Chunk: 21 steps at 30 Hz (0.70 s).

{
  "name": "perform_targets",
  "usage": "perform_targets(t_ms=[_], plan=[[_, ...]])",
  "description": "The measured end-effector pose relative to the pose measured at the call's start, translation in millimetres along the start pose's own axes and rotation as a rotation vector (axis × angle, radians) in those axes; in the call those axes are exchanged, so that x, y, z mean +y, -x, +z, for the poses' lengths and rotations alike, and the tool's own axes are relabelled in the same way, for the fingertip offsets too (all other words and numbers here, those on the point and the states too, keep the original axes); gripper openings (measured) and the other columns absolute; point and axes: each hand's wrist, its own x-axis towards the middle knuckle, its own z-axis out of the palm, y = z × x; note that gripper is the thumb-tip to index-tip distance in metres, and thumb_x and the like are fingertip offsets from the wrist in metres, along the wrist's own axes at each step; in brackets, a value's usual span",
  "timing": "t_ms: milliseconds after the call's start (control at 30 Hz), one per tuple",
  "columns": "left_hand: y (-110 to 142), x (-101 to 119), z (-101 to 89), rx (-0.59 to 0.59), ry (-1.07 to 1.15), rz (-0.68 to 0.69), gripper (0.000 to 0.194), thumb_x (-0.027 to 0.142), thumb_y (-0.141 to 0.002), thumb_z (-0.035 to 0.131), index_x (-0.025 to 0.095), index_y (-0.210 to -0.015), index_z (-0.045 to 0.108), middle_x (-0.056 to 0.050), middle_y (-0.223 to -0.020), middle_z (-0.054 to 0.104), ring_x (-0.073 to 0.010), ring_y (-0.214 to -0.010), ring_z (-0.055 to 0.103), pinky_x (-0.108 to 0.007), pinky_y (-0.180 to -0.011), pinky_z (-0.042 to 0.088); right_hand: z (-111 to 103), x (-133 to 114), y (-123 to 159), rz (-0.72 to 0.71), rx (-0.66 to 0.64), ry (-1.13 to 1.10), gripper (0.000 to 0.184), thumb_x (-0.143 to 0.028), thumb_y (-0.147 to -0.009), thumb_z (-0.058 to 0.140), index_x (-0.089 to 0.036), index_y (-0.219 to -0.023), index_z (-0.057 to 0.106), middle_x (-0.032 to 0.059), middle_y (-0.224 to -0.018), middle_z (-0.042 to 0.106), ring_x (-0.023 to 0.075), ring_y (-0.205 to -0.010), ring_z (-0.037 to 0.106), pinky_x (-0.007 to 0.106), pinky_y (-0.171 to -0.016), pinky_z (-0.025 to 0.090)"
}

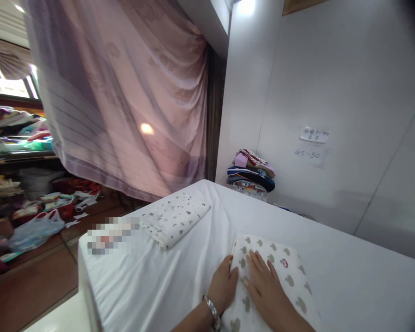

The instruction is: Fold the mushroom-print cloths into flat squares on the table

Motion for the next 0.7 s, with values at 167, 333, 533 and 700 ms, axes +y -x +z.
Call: perform_targets(t_ms=[167, 333, 533, 700], plan=[[-0.4, 2.7, -1.8, -0.004, 0.025, -0.001, 0.041, 0.026, -0.081, 0.04, 0.012, -0.119, 0.045, -0.009, -0.115, 0.058, -0.0166, -0.106, 0.053, -0.023, -0.09, 0.035, 9.5, -9.3, 21.9, -0.004, -0.1, 0.0, 0.056, -0.043, -0.086, 0.029, -0.017, -0.136, 0.031, 0.0031, -0.143, 0.019, 0.0244, -0.132, 0.012, 0.044, -0.108, 0.01], [-1.3, 3.5, -1.7, 0.005, 0.043, -0.031, 0.04, 0.027, -0.081, 0.042, 0.014, -0.118, 0.046, -0.009, -0.107, 0.062, -0.0173, -0.097, 0.057, -0.024, -0.085, 0.039, 7.2, -28.0, 41.9, -0.129, -0.01, -0.031, 0.056, -0.043, -0.088, 0.029, -0.018, -0.138, 0.024, 0.0018, -0.145, 0.014, 0.0228, -0.133, 0.008, 0.044, -0.109, 0.006], [-3.9, 2.6, -1.4, -0.005, 0.046, -0.08, 0.04, 0.028, -0.08, 0.045, 0.015, -0.117, 0.046, -0.009, -0.098, 0.064, -0.0183, -0.088, 0.059, -0.026, -0.078, 0.041, 2.0, -25.3, 68.2, -0.142, -0.003, -0.13, 0.054, -0.042, -0.089, 0.029, -0.022, -0.138, 0.022, 0.0012, -0.145, 0.016, 0.0198, -0.133, 0.01, 0.043, -0.109, 0.011], [-6.3, 4.8, -3.5, -0.029, 0.013, -0.124, 0.044, 0.033, -0.079, 0.047, 0.014, -0.118, 0.045, -0.009, -0.095, 0.063, -0.0189, -0.084, 0.059, -0.027, -0.075, 0.042, -14.0, 51.2, 83.2, 0.178, 0.289, -0.114, 0.058, -0.047, -0.085, 0.036, -0.019, -0.135, 0.033, 0.0059, -0.144, 0.023, 0.0243, -0.132, 0.015, 0.046, -0.106, 0.016]])
